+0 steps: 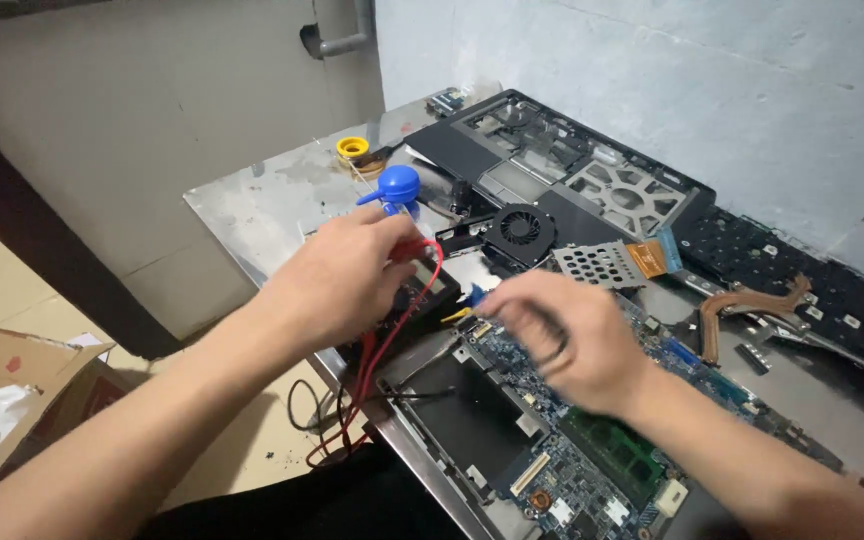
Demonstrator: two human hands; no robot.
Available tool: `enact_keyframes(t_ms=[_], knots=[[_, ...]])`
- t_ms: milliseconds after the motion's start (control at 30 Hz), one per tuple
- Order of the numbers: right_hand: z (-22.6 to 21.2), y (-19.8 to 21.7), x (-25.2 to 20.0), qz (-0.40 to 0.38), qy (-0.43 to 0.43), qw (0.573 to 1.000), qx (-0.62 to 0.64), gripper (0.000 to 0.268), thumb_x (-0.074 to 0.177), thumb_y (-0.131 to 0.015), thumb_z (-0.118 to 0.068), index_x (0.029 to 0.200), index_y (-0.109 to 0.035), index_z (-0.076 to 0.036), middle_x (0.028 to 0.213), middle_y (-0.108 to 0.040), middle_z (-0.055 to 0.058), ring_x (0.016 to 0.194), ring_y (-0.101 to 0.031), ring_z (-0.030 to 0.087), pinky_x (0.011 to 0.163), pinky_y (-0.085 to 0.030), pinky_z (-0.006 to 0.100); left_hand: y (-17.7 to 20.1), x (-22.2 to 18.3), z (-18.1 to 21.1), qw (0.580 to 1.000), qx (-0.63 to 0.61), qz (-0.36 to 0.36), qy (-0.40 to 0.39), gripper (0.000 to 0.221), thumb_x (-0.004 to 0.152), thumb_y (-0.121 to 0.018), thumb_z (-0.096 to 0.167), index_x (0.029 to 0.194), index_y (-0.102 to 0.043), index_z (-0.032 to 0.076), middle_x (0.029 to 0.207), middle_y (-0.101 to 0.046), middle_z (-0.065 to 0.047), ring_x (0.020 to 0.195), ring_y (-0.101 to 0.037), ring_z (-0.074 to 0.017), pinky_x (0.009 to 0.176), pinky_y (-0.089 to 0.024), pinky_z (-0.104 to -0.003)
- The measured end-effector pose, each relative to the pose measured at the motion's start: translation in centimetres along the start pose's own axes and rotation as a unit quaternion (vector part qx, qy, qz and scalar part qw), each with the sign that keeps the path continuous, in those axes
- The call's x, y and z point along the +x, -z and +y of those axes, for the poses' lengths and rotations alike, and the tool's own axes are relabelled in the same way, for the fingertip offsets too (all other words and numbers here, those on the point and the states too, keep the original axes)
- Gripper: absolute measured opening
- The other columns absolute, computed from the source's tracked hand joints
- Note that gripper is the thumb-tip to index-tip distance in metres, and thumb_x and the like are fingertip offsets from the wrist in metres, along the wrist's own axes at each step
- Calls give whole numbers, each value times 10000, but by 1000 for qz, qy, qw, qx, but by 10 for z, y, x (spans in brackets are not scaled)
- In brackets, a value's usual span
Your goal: Testing electrical circuits on a laptop motherboard using a digital multimeter
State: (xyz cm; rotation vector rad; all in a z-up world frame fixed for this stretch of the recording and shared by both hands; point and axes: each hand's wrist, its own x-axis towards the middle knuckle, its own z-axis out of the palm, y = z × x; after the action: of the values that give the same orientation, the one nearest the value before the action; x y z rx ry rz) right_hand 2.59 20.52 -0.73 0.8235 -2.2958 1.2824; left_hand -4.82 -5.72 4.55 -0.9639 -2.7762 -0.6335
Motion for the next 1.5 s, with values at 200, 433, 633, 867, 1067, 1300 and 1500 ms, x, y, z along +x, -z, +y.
enact_keyframes(t_ms=[200,433,633,867,1067,1300,1500], knots=[[-22,-11,-4,-195,91,969,-119,292,1173,-443,-353,1235,-587,-107,1546,-648,275,1415,-658,442,1191,-473,540,-8,4,-24,987,90,-130,34,198,1001,-737,339,1025,-771,146,1045,-799,-123,1064,-713,-356,928,-561,-486],[-19,-8,-3,-260,-5,957,-127,222,1150,-465,-287,1287,-567,-145,1745,-502,224,1595,-472,469,1236,-415,560,5,1,-28,976,76,-204,-6,138,957,-725,172,1093,-750,183,1128,-682,-49,1084,-716,-292,894,-562,-467],[-23,-9,-2,-272,-56,954,-117,252,1157,-430,-358,1265,-576,-183,1770,-485,201,1640,-390,473,1246,-371,598,-8,5,-45,982,57,-162,-81,138,937,-807,259,985,-747,144,1057,-758,-75,1020,-732,-321,863,-558,-481],[-23,-12,1,-256,-28,957,-133,288,1147,-484,-420,1236,-603,-173,1707,-563,213,1637,-400,483,1232,-384,591,0,-3,-23,975,143,-170,-30,153,1024,-712,349,1109,-738,224,1194,-749,1,1145,-728,-267,774,-625,-526],[-29,-14,9,-222,33,966,-129,73,1062,-624,-111,1125,-602,-142,967,-609,29,801,-561,226,775,-469,352,-8,-6,-6,970,203,-135,13,270,1077,-661,402,1103,-708,138,1140,-752,-69,985,-773,-374,694,-645,-576],[-34,-11,10,-242,13,965,-102,154,1123,-587,-293,1181,-625,-156,1196,-727,88,1179,-662,291,968,-528,434,-3,-4,13,961,205,-154,103,334,1062,-710,426,1113,-734,96,1110,-783,-142,992,-785,-418,740,-655,-556],[-31,-9,9,-218,2,974,-60,206,1133,-509,-247,1175,-659,-114,1181,-776,155,1234,-714,351,1069,-570,516,1,-8,10,971,145,-145,123,315,1046,-713,386,1172,-753,100,1118,-789,-149,1040,-788,-426,842,-651,-571]])
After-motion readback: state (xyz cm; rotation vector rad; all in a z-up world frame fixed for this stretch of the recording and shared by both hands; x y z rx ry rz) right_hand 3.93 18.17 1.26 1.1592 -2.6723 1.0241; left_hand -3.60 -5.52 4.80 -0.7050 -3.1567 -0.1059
